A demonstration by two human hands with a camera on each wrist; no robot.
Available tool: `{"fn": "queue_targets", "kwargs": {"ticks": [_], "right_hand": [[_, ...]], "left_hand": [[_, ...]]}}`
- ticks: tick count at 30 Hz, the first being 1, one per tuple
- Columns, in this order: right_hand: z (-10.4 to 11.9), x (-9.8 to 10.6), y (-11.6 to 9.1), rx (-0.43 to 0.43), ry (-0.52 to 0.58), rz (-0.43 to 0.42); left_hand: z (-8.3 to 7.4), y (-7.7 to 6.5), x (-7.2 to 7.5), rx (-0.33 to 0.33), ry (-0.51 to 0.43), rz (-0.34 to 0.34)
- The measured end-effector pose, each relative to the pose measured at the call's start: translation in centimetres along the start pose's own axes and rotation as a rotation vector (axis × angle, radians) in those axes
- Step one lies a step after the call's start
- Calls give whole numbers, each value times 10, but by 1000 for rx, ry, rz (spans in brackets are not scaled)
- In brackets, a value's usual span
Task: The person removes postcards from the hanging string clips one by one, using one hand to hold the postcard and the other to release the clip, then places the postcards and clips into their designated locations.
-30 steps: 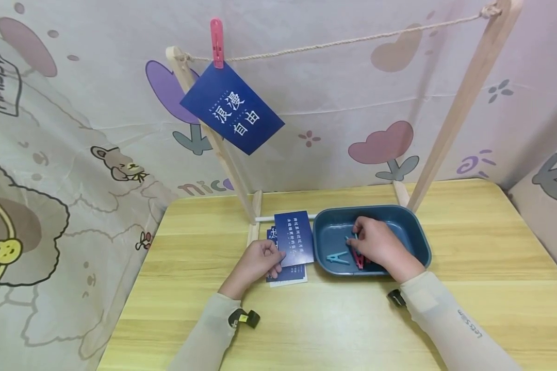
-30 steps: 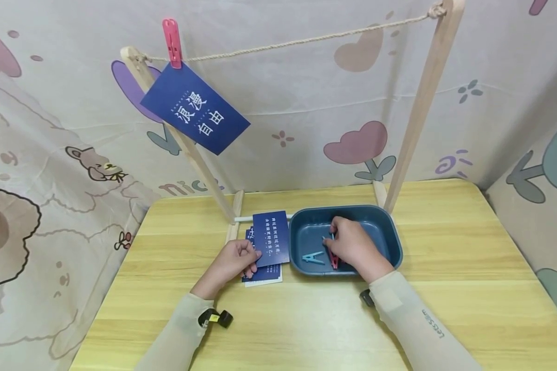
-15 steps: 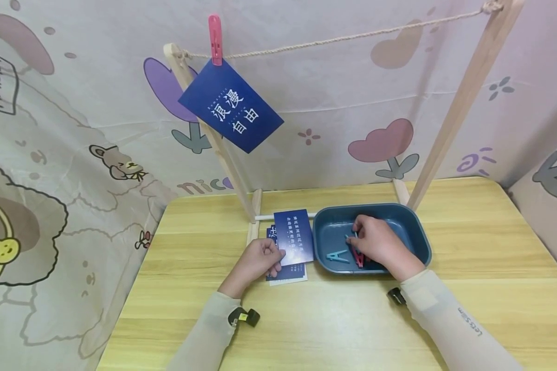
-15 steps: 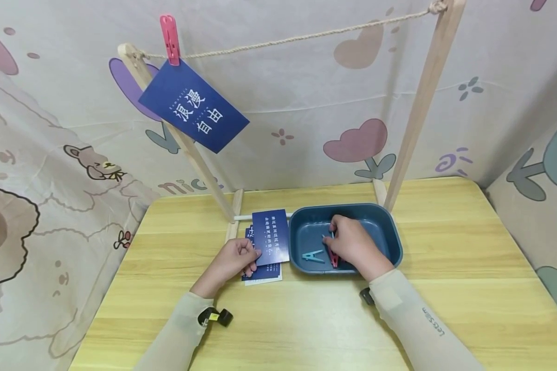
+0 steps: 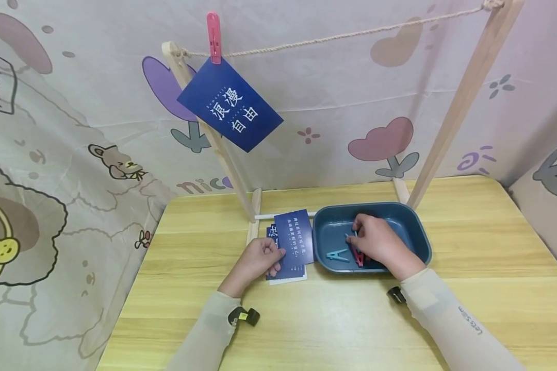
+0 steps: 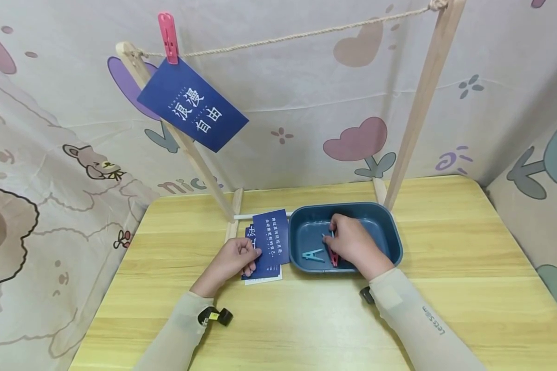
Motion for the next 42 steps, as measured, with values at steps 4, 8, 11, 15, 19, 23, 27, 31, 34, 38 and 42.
{"fn": "queue_targets", "kwargs": {"ticks": [4,8,11,15,19,23,27,31,34,38,42], "right_hand": [[1,1,0,0,-4,-3],[1,0,0,0,-6,2],[0,0,0,-1,-10,-1],[-1,0,0,-3,-6,-6],[-1,1,0,0,-6,-9],[-1,0,0,3,-6,-6],[-1,-1,1,-1,7,8],[-1,-1,0,-24,26,21],[0,0,-1,-32,31,14],[1,2,-3,-21,29,1],[1,3,-3,-12,32,-5]], "left_hand": [[-1,0,1,-4,3,0],[-1,0,1,-13,6,2],[0,0,0,-13,2,4],[-1,1,-1,-10,7,8],[-1,1,-2,-14,12,11],[-2,0,-2,-13,14,10],[-1,0,-2,-15,21,5],[-1,-1,-1,-19,27,3],[-1,-1,-1,-22,21,5],[-1,-1,-1,-26,12,7],[-1,-1,-1,-29,17,8]]}}
Point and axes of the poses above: each hand's wrist, its own y-axis towards the middle knuckle, its own x-axis out of the back of the hand, z = x × y, the point moved 5 cm from there along y, towards the middle knuckle, and after that the axes turned 14 degrees about -y, right-handed, at the moved point
